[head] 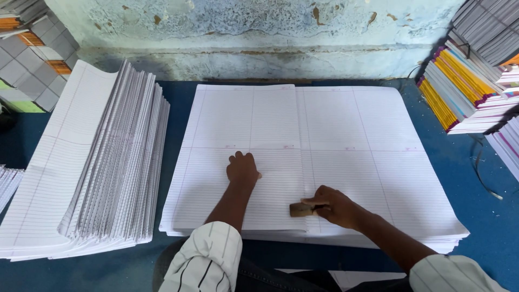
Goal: The person folds large sheets of lined paper in half and presses the crease with a wooden tool. They repeat this process for multiple sheets, stacking the folded papers to the left.
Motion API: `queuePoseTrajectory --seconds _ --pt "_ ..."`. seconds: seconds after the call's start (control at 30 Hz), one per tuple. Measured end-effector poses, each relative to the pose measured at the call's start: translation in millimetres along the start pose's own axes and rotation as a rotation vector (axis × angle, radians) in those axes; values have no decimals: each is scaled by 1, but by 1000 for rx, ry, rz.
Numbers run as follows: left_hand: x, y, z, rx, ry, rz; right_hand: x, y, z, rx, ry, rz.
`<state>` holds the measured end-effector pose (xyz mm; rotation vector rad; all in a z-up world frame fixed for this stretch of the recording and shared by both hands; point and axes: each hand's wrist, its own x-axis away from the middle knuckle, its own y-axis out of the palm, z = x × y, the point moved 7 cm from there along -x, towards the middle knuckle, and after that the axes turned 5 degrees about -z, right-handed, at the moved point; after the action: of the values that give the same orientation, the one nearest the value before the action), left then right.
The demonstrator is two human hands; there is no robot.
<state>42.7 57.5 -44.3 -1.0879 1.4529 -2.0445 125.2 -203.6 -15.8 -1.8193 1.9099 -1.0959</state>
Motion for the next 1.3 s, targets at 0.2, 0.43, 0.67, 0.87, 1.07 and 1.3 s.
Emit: queuePoseTrajectory --seconds 0.2,0.43,0.67,0.87,1.07,1.3 --pt "1 0 -1 -16 9 17 13 2 -10 -6 104 -85" --pt "3 -3 -1 -20 10 4 17 3 -11 -69 200 -156" --pt "5 -4 0 -28 4 0 9 -8 7 -116 202 -77" --pt "5 -3 -2 -44 23 21 13 -69 58 111 366 392" --pt "9 -2 -4 -60 35 49 44 -104 127 -57 655 625" --pt "14 -3 -5 -73 46 55 50 -95 158 166 771 637"
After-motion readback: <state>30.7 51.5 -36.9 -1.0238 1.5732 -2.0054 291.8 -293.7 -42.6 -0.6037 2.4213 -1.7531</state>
